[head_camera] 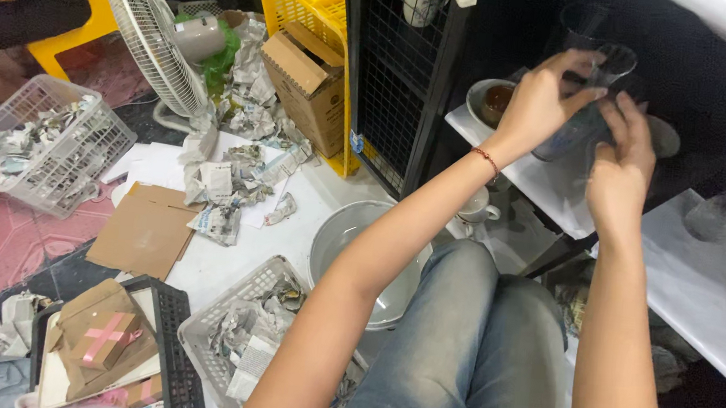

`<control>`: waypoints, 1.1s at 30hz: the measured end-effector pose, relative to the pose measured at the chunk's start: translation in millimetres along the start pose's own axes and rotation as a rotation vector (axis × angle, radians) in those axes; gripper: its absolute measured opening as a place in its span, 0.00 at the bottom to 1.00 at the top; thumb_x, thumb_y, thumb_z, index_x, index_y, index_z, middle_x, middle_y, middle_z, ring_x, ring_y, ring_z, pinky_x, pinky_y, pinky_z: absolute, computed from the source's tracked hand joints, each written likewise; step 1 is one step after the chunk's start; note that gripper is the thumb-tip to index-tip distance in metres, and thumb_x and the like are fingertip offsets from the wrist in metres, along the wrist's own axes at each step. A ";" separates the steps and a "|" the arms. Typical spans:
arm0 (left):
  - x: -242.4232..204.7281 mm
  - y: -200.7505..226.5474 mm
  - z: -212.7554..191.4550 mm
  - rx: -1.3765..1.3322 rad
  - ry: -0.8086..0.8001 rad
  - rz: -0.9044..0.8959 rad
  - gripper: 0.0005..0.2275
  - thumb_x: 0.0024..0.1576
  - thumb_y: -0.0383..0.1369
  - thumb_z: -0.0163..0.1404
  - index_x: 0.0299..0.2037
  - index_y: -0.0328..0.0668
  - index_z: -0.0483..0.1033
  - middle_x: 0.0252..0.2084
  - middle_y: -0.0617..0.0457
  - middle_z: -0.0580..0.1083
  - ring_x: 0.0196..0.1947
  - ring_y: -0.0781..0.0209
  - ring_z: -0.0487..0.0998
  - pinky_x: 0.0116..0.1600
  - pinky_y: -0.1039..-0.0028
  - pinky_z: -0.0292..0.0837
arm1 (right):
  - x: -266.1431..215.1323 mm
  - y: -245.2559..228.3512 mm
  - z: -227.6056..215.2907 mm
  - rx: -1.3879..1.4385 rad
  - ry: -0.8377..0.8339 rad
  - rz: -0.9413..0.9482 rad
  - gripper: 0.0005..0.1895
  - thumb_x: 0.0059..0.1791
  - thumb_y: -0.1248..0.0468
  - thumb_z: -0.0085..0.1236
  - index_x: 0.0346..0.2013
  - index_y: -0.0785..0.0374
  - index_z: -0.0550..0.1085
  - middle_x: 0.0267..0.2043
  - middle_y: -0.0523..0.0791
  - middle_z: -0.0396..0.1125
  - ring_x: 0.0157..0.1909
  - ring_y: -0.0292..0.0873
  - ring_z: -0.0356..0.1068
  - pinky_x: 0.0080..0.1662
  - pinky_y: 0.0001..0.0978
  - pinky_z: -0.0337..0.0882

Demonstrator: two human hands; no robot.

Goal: The person sits on the floor and repeatedly unwraps small ceramic items from newspaper. They place the unwrapped items on a nearby shelf and discard the paper into a basket. The process continues with multiple items throughout the clip.

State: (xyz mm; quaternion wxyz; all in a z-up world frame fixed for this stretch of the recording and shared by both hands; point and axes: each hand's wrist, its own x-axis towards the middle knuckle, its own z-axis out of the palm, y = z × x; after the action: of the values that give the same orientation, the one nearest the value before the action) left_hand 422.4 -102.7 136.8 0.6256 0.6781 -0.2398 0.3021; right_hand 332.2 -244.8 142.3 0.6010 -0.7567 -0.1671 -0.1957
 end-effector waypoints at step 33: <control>-58.7 87.9 14.0 0.224 0.051 0.147 0.12 0.59 0.34 0.56 0.53 0.53 0.78 0.51 0.54 0.74 0.53 0.55 0.72 0.60 0.67 0.70 | -57.2 -37.7 14.3 -0.283 0.161 -0.205 0.29 0.57 0.79 0.42 0.75 0.71 0.57 0.76 0.58 0.55 0.78 0.55 0.58 0.74 0.41 0.59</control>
State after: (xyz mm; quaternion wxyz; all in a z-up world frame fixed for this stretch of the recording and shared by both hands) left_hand 320.9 -128.7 156.5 0.5279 0.7164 -0.2377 0.3892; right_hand 265.6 -223.4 142.8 0.4769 -0.7947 -0.1653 -0.3373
